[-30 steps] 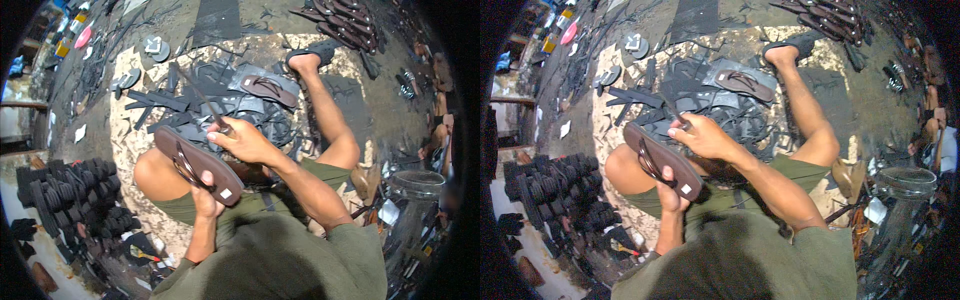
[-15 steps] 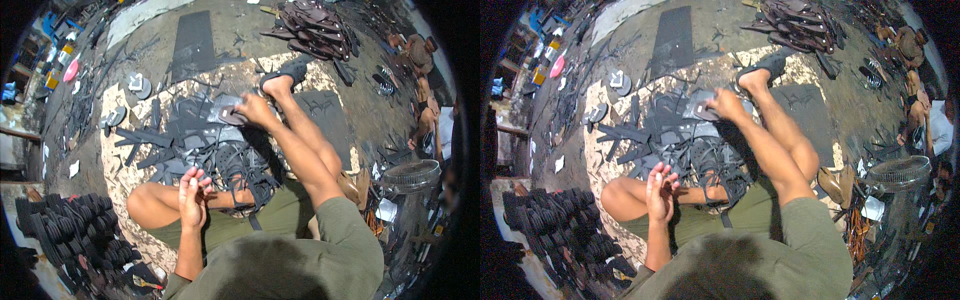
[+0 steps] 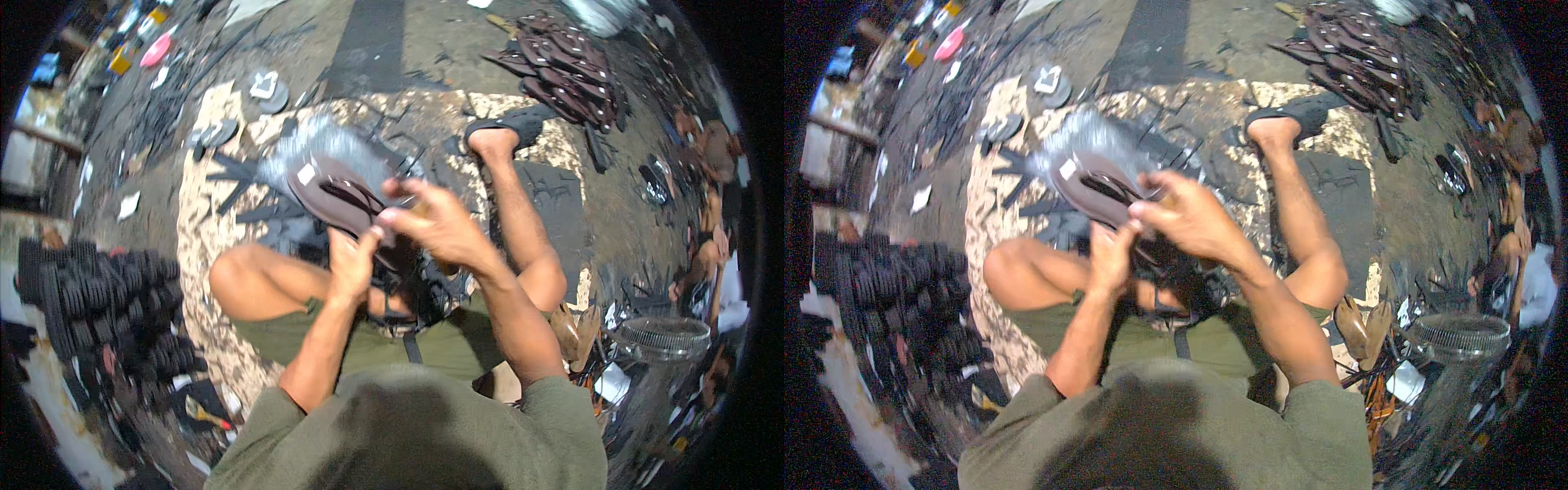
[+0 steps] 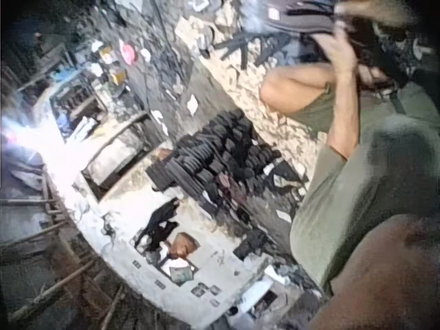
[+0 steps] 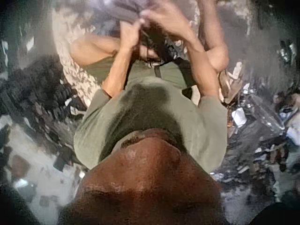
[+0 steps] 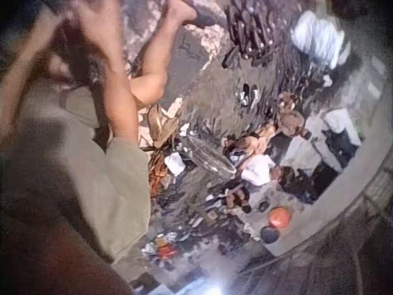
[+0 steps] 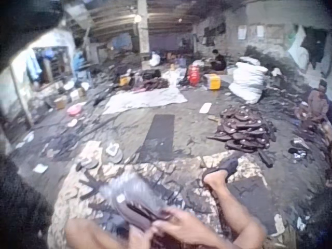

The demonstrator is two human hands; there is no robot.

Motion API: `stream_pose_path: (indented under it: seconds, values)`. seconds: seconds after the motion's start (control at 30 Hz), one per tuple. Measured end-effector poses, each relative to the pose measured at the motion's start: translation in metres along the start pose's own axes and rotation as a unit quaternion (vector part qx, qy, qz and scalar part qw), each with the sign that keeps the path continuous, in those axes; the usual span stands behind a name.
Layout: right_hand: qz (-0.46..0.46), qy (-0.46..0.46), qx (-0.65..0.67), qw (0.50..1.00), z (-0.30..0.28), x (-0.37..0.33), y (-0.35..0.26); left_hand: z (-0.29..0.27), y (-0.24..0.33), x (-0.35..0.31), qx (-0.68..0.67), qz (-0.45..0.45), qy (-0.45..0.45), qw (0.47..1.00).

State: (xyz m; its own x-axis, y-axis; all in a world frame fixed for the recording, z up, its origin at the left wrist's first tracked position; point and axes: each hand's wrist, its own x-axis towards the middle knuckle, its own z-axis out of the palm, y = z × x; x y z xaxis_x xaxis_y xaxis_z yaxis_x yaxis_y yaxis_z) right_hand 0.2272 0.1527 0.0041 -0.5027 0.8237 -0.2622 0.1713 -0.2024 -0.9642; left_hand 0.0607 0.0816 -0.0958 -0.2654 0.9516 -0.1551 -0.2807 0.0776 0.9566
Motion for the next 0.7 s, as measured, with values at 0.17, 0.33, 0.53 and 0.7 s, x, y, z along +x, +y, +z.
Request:
stream_pose_path:
  seconds: [0.17,0.33,0.53,0.7]
  values:
    - [-0.076,0.134,-0.055,0.986,0.0,-0.045,0.015,-0.049,0.049,-0.007,-0.132,0.04,0.15,0.979]
    - [-0.174,0.116,-0.187,0.96,0.054,-0.071,0.039,-0.056,0.059,-0.024,-0.104,0.074,0.13,0.983]
    - [-0.198,0.052,-0.278,0.939,0.062,-0.101,0.088,-0.067,0.059,-0.032,-0.162,0.015,0.207,0.965]
    - [-0.166,0.049,-0.359,0.917,0.06,-0.098,0.099,-0.067,0.056,-0.027,-0.156,0.034,0.198,0.967]
